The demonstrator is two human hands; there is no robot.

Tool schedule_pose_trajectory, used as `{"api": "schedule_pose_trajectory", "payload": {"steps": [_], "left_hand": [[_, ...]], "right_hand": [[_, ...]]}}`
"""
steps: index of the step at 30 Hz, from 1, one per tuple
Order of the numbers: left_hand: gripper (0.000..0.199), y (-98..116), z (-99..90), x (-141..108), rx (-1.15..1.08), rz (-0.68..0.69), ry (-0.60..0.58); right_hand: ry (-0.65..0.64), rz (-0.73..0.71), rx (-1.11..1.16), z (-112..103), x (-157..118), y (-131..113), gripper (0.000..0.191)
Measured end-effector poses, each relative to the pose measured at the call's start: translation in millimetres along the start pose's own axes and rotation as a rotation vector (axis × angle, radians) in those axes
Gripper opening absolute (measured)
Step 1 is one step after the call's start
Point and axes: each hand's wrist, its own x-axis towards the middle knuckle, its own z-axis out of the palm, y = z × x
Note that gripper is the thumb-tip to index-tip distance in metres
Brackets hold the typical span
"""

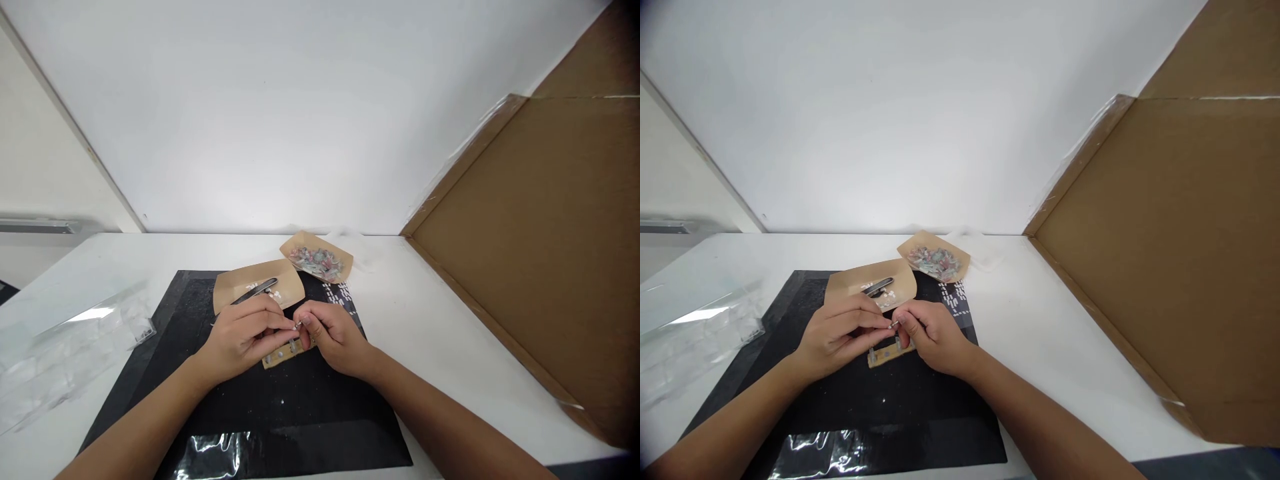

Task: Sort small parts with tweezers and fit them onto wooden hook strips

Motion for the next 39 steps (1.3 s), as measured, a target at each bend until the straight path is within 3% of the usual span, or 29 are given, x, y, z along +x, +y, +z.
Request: {"api": "schedule_pose_trajectory", "payload": {"steps": [7, 13, 24, 39], "left_hand": [[0.011, 4.7, 0.7, 3.0, -0.019, -0.093, 0.056], [0.012, 5.1, 1.6, 4.3, -0.064, -0.086, 0.075], [0.017, 3.0, 3.0, -2.5, -0.184, -0.164, -0.003], [0.017, 5.4, 4.0, -2.2, -0.266, -0.263, -0.002]], "right_hand": [[0.12, -0.073, -0.034, 8.4, -5.6, 4.1, 0.037], [0.172, -0.036, -0.059, 12.5, -6.6, 4.0, 0.04], [0.176, 0.038, 0.02, 14.6, -8.4, 3.3, 0.034], [0.145, 0.054, 0.017, 14.9, -7.8, 0.7, 0.034]]}}
